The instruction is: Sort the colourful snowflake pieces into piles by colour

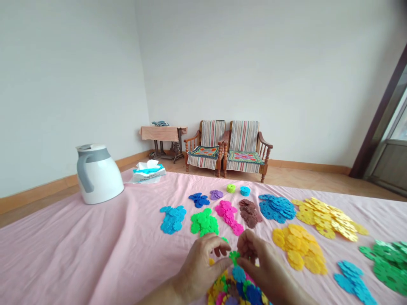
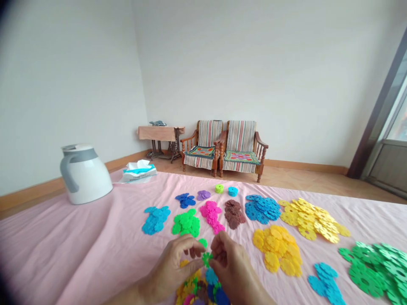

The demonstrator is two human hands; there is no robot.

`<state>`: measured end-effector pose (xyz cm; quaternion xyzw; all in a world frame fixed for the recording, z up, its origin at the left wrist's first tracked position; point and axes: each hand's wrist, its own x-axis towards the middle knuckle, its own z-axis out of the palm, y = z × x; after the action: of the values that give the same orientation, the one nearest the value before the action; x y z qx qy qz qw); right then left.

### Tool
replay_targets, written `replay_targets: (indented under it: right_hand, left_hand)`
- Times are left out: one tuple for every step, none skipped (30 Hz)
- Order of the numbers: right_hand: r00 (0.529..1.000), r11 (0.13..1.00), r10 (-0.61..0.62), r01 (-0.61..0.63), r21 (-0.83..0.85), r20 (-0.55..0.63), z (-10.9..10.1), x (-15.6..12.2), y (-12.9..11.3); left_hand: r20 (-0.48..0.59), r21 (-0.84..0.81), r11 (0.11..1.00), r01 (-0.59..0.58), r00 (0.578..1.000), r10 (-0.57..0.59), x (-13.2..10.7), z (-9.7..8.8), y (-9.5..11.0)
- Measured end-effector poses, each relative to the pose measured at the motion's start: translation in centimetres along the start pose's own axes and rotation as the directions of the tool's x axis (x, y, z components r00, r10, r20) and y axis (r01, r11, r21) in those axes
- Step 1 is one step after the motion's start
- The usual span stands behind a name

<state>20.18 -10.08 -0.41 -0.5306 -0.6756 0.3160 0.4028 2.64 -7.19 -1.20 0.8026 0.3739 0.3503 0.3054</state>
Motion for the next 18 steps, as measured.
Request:
replay_targets:
  right_hand:
    - [1.000,1.000,-0.018,0.018,-0.002,0.000,0.5,0.0,0.1]
    - [1.000,0.999,-0.029,0.029,-0.018,-0.003,0.8,0.0,0.3]
    - [0.999,0.998,-0.032,0.031,-0.054,-0.013,0.8,-0.1,0.7]
    - [0.999,0.994,-0.031,0.029,-0.109,-0.025,0.7,-0.1,1.1]
    - [0.999,0.984,-0.032,0.025,-0.176,-0.037,0.4,-0.1,1.6]
    - [0.998,0.969,-0.037,0.024,-0.245,-0.049,0.0,-0.2,2.0]
    - [0.998,0.952,-0.046,0.028,-0.306,-0.053,-0.4,-0.3,2.5]
    - [0.997,0.936,-0.057,0.036,-0.349,-0.050,-0.7,-0.4,2.8]
    - [0.997,0.926,-0.064,0.046,-0.375,-0.034,-1.0,-0.5,3.0]
    - [0.998,0.921,-0.065,0.054,-0.387,-0.014,-1.2,-0.6,3.1]
    - [0.998,0.918,-0.060,0.059,-0.392,0.009,-1.3,-0.7,3.1]
    - [0.998,0.917,-0.053,0.059,-0.395,0.027,-1.4,-0.8,2.9]
    - [0.998,0.916,-0.044,0.056,-0.398,0.039,-1.4,-0.8,2.7]
    - [0.998,0.914,-0.035,0.050,-0.402,0.045,-1.3,-0.8,2.5]
    - [0.998,0.913,-0.027,0.045,-0.405,0.050,-1.2,-0.8,2.3]
    - [0.998,0.913,-0.021,0.040,-0.407,0.052,-1.1,-0.8,2.1]
    - [0.999,0.914,-0.018,0.037,-0.405,0.052,-1.0,-0.7,2.0]
    - [0.999,0.917,-0.016,0.035,-0.398,0.051,-1.0,-0.7,1.8]
  left_hand:
    - [-0.010,0.000,1.000,0.018,1.000,-0.018,0.1,0.1,-0.1]
    - [-0.024,0.004,0.999,0.035,0.999,-0.035,0.2,0.1,-0.2]
    - [-0.048,0.009,0.998,0.055,0.997,-0.054,0.4,0.0,-0.5]
    - [-0.084,0.018,0.997,0.075,0.994,-0.073,0.7,-0.3,-0.8]
    - [-0.130,0.029,0.995,0.096,0.987,-0.091,1.0,-0.6,-1.3]
    - [-0.177,0.043,0.993,0.114,0.979,-0.105,1.3,-1.0,-1.7]
    - [-0.221,0.061,0.990,0.129,0.969,-0.113,1.6,-1.5,-2.2]
    - [-0.251,0.084,0.987,0.138,0.961,-0.113,2.0,-2.0,-2.8]
    - [-0.277,0.108,0.983,0.146,0.954,-0.111,2.3,-2.5,-3.3]
    - [-0.298,0.131,0.979,0.153,0.948,-0.108,2.5,-2.9,-3.8]
    - [-0.311,0.151,0.976,0.158,0.944,-0.105,2.7,-3.1,-4.2]
    - [-0.320,0.165,0.973,0.162,0.942,-0.102,2.9,-3.3,-4.6]
    - [-0.322,0.176,0.971,0.163,0.941,-0.100,3.0,-3.4,-5.0]
    - [-0.322,0.184,0.969,0.164,0.942,-0.098,3.1,-3.4,-5.4]
    - [-0.322,0.188,0.968,0.164,0.942,-0.097,3.2,-3.4,-5.7]
    - [-0.322,0.191,0.967,0.167,0.941,-0.098,3.2,-3.3,-6.0]
    - [-0.325,0.192,0.966,0.171,0.940,-0.102,3.2,-3.2,-6.3]
    - [-0.330,0.191,0.965,0.177,0.938,-0.107,3.2,-3.1,-6.6]
